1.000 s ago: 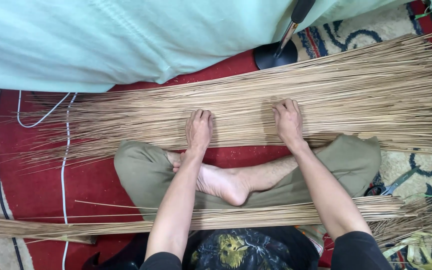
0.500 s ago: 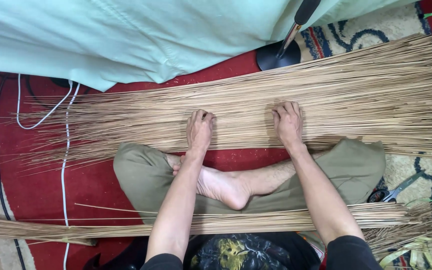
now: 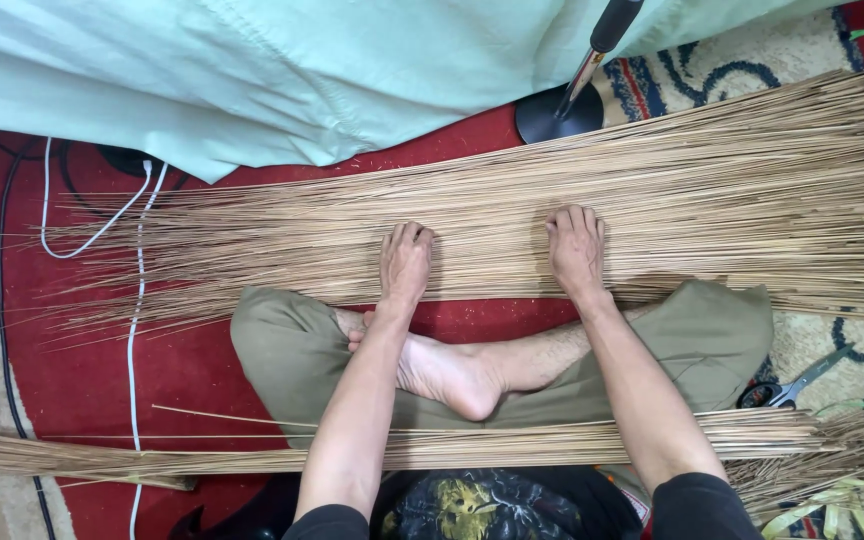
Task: The person is sitting on the floor and manually sorting through a large pile of thin wooden sticks, selecting specific ones to create a organized bundle.
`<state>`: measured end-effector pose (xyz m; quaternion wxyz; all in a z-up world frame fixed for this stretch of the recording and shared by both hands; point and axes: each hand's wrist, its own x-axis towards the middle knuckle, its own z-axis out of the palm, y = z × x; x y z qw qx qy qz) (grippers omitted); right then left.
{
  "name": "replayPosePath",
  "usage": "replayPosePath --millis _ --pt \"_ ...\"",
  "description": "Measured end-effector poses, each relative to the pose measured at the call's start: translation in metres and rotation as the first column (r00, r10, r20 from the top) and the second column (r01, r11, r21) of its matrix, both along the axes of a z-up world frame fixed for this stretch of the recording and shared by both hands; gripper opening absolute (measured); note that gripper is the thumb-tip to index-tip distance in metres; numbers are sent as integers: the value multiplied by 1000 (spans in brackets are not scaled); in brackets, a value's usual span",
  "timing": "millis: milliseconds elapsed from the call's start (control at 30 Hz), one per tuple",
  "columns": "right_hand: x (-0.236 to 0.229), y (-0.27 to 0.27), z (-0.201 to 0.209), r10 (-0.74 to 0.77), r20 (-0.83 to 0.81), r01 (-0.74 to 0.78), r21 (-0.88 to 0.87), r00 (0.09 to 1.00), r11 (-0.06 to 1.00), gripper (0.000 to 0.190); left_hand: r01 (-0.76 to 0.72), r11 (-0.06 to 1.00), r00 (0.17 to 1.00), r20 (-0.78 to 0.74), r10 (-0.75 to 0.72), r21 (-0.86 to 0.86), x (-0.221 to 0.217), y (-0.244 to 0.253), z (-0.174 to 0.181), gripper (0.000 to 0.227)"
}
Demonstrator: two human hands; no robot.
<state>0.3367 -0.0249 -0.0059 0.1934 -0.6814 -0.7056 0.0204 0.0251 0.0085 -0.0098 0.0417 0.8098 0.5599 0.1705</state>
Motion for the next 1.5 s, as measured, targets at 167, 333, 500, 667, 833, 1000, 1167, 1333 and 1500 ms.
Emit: replayPosePath --millis 167,333,500,667,833,1000,1167,1333,1500 --pt "1 0 5 33 16 -33 -31 999 999 11 15 1000 1000 -9 -15 10 2 -2 4 3" --pt "-5 -1 7 21 90 -14 -83 996 996 13 24 999 1000 5 -24 44 2 -1 4 5" --pt "-5 -3 5 2 35 0 -64 999 998 12 23 998 1000 -15 -22 56 0 0 0 12" --pt "-5 -1 6 -1 -8 1 53 1000 999 15 49 977 999 10 -52 209 3 -1 22 10" --pt "2 -4 12 -29 6 28 114 1000 993 17 50 953 996 50 -68 298 4 -7 31 9" --pt "19 -11 19 -39 21 33 226 999 974 15 -25 963 978 206 -33 269 -13 -23 53 7" --pt "29 -28 59 11 -37 0 286 999 958 19 -42 962 960 277 -36 271 -41 -49 109 7" --pt "28 -60 106 82 -36 -67 312 996 948 21 -58 963 951 307 -26 262 -86 -80 141 7" --pt "17 -115 130 182 -20 -170 258 983 951 14 -66 969 971 238 8 237 -109 -120 162 8"
